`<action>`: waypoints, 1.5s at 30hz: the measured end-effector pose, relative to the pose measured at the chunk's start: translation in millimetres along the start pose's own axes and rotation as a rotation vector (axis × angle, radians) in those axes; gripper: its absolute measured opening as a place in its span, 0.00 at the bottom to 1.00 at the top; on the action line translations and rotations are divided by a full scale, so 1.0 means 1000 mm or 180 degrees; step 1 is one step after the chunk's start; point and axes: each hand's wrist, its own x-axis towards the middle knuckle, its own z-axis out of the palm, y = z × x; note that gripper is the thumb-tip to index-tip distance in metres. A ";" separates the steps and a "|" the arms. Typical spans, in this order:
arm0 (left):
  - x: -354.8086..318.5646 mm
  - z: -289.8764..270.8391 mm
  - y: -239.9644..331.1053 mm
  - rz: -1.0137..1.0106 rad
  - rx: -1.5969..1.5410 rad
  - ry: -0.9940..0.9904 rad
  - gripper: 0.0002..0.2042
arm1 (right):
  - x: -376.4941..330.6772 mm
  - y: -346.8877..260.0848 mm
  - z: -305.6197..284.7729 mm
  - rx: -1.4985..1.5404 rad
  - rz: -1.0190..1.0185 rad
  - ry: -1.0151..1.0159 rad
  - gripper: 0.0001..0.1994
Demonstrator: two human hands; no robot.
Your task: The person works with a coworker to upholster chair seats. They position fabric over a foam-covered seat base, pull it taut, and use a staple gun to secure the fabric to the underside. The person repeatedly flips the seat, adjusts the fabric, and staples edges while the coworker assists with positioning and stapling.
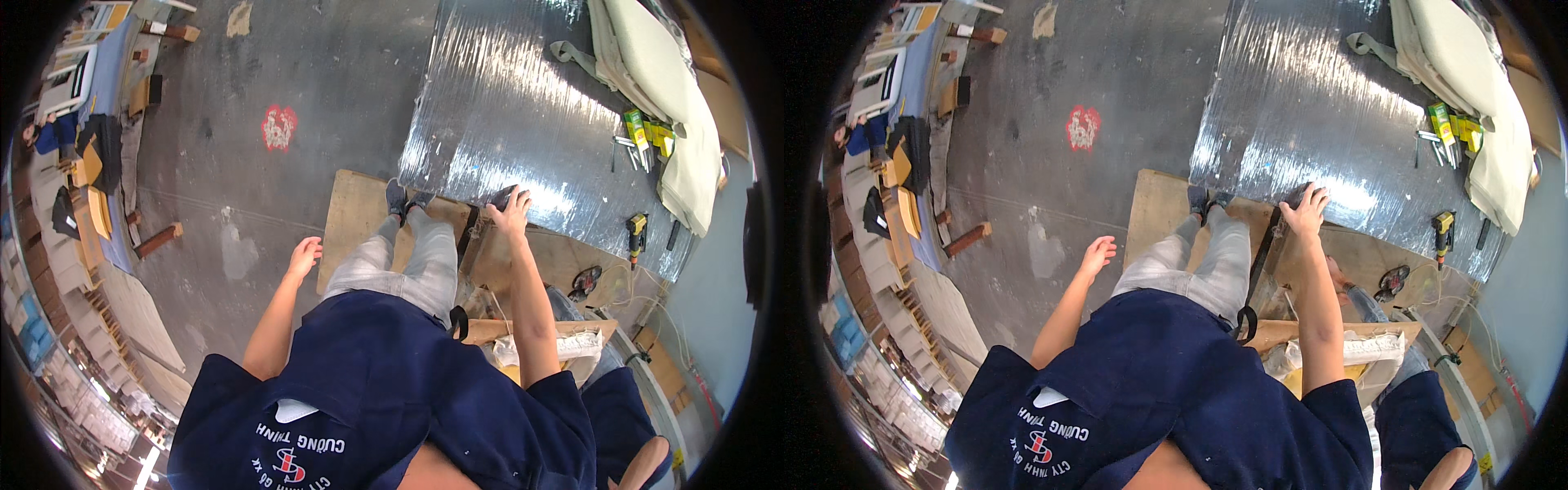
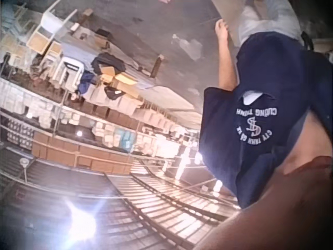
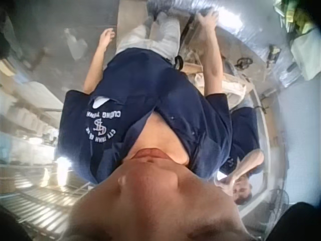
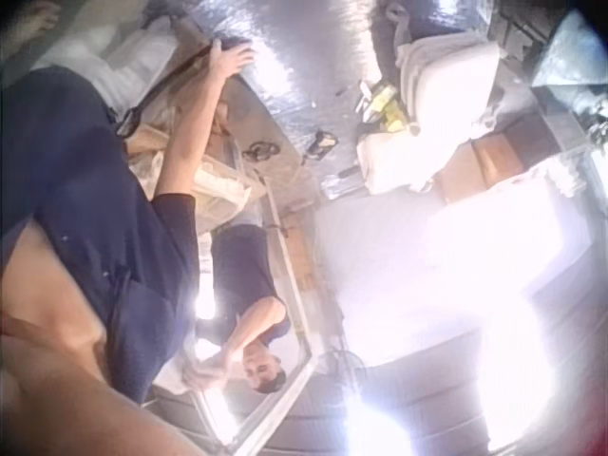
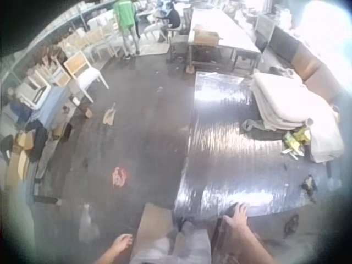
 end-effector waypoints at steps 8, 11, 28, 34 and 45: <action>-0.004 0.011 -0.100 -0.0751 0.0159 -0.0252 0.18 | 0.007 0.015 0.011 -0.0103 -0.0181 -0.0064 0.65; 0.005 0.016 -0.101 -0.0124 -0.0106 -0.0445 0.17 | 0.011 0.018 0.012 -0.0143 -0.0194 -0.0060 0.63; -0.003 -0.003 -0.042 0.0027 -0.0099 -0.0252 0.18 | 0.003 0.011 0.008 -0.0346 -0.0169 -0.0044 0.64; -0.011 -0.007 -0.084 -0.0325 0.0018 -0.0209 0.18 | 0.011 0.016 0.009 -0.0313 -0.0185 -0.0105 0.63; -0.003 -0.016 -0.068 -0.0008 -0.0185 -0.0071 0.18 | 0.026 0.028 0.014 -0.0079 -0.0358 -0.0097 0.65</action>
